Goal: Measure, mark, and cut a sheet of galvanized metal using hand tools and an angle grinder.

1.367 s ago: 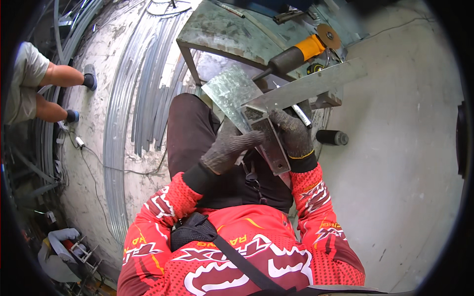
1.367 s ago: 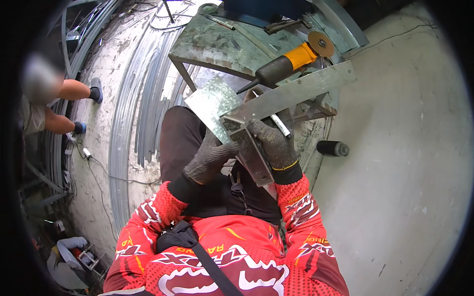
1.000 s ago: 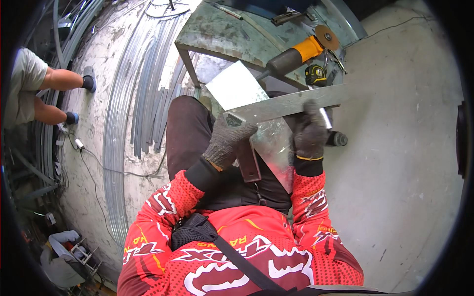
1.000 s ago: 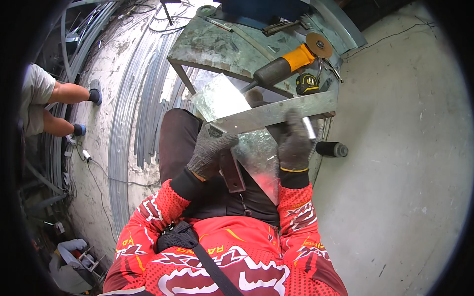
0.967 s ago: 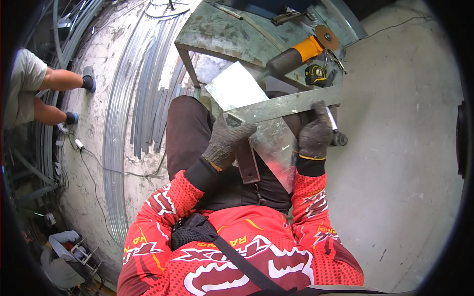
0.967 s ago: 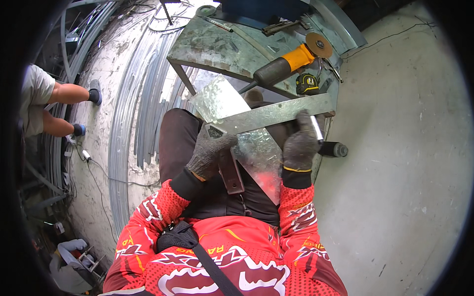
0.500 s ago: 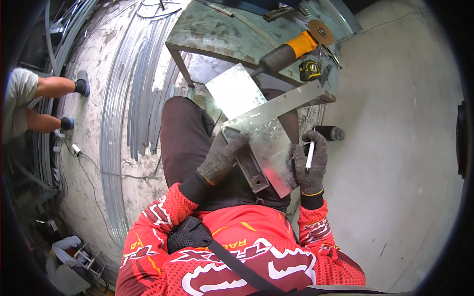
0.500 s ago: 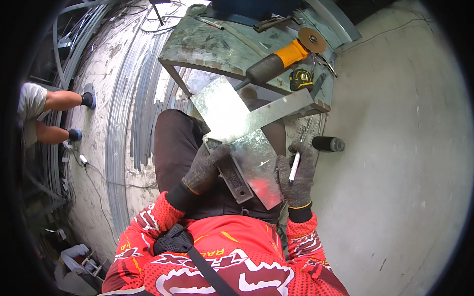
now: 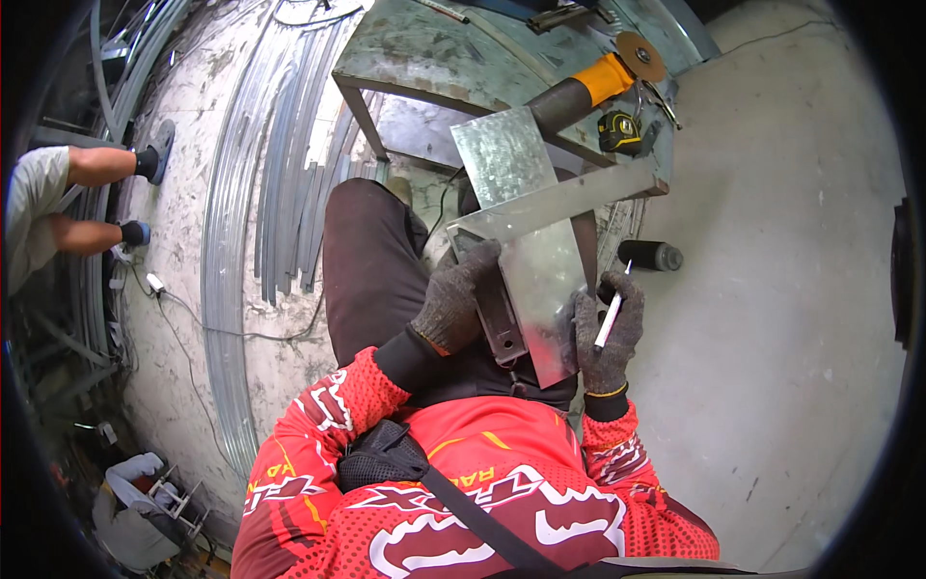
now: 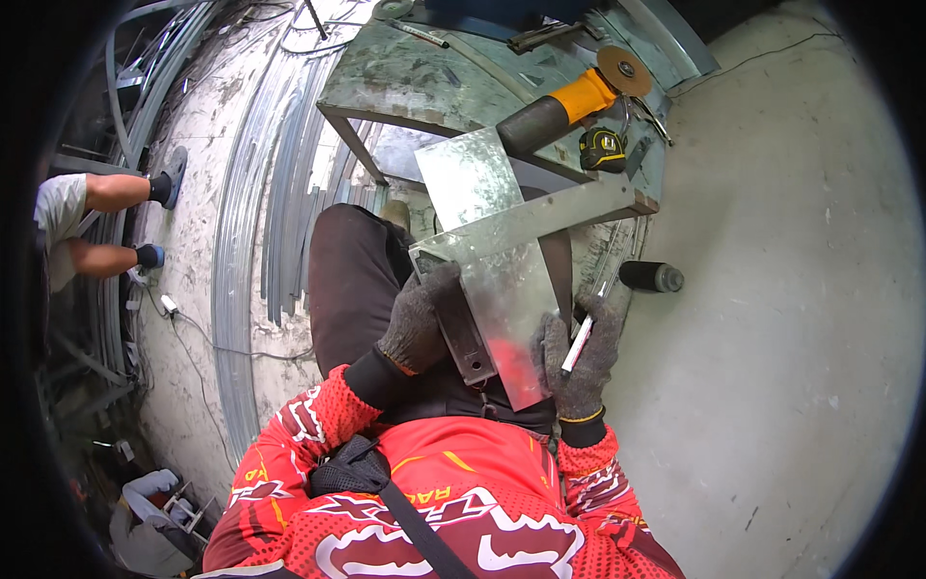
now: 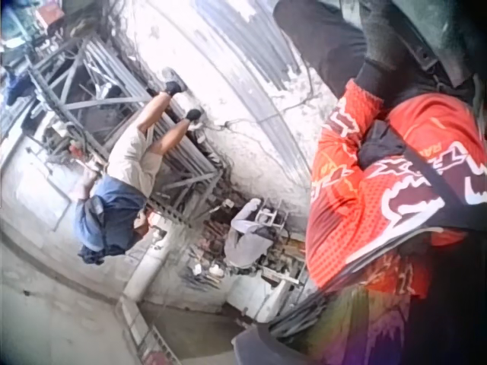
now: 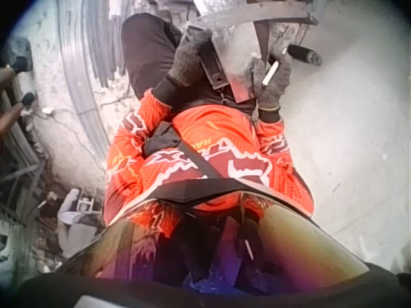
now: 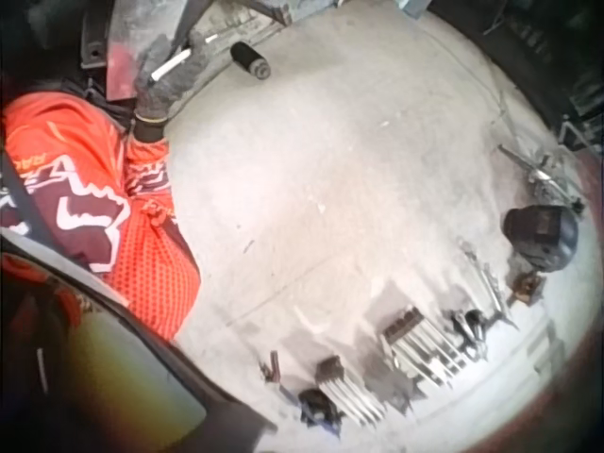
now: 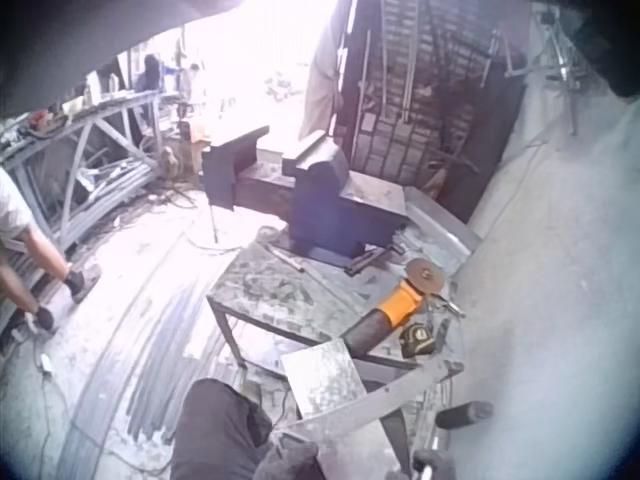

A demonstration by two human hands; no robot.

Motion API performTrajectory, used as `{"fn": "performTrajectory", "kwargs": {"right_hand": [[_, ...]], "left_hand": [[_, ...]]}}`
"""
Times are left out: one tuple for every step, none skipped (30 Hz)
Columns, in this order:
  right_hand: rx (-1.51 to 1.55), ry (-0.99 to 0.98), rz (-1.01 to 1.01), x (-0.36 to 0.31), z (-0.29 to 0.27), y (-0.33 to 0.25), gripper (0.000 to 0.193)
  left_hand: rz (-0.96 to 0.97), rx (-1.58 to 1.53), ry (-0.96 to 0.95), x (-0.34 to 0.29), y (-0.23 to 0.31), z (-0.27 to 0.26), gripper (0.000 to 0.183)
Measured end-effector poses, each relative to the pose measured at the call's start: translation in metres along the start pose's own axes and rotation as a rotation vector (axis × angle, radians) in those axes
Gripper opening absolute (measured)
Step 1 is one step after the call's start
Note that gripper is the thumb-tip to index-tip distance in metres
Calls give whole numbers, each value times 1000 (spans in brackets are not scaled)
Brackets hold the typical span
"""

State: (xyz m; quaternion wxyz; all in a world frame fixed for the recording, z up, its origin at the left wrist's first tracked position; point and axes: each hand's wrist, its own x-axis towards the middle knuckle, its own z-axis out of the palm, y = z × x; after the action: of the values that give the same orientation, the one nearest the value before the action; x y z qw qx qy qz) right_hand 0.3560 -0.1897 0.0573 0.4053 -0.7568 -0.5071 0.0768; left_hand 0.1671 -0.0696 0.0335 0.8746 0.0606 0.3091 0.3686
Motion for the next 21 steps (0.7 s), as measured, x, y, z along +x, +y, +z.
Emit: {"fn": "performTrajectory", "kwargs": {"right_hand": [[-40,13,-55,-1,0,-1,43],[-92,-5,-101,-3,-4,-3,42],[-98,-6,-98,-1,-4,-5,42],[-129,3,-184,1,-2,-11,42],[-161,12,-270,3,0,-17,41],[-118,-36,-247,5,2,-21,43],[-123,-35,-241,7,3,-23,43],[-109,-87,-246,9,5,-24,44],[-93,-139,-251,10,5,-24,45],[-112,-147,-278,8,5,-21,48],[-112,-149,-276,7,5,-18,48],[-81,-143,-268,6,6,-15,48],[-49,-137,-260,5,6,-12,49],[-50,-140,-257,5,6,-10,49],[-33,-157,-242,4,5,-8,50],[-14,-175,-226,4,6,-7,51],[-13,-176,-224,5,6,-8,51],[-45,-182,-255,6,5,-10,52],[-78,-185,-284,8,4,-11,53],[-79,-183,-280,11,4,-13,53],[-75,-180,-293,14,4,-16,53]], "left_hand": [[11,52,8,0,-1,1,25],[25,102,8,4,-7,-10,24],[19,99,7,8,-8,-17,24],[-33,78,-23,9,-8,-24,32],[-84,57,-52,11,-9,-31,40],[-146,-46,-151,14,-10,-36,46],[-154,-46,-152,15,-7,-32,46],[-216,-153,-159,15,-5,-29,46],[-277,-260,-164,15,-2,-25,47],[-279,-261,-162,15,-1,-22,47],[-252,-213,-89,15,0,-21,41],[-226,-165,-15,15,1,-20,36],[-227,-165,-13,17,1,-30,36],[-205,-41,-48,19,1,-45,36],[-183,84,-82,21,-2,-58,36],[-184,84,-79,22,-5,-60,36],[-138,40,-74,23,-9,-61,35],[-91,-3,-70,23,-13,-62,33],[-95,-1,-69,20,-12,-51,33],[-111,-64,-41,15,-7,-33,37],[-128,-126,-13,13,-3,-21,42]]}}
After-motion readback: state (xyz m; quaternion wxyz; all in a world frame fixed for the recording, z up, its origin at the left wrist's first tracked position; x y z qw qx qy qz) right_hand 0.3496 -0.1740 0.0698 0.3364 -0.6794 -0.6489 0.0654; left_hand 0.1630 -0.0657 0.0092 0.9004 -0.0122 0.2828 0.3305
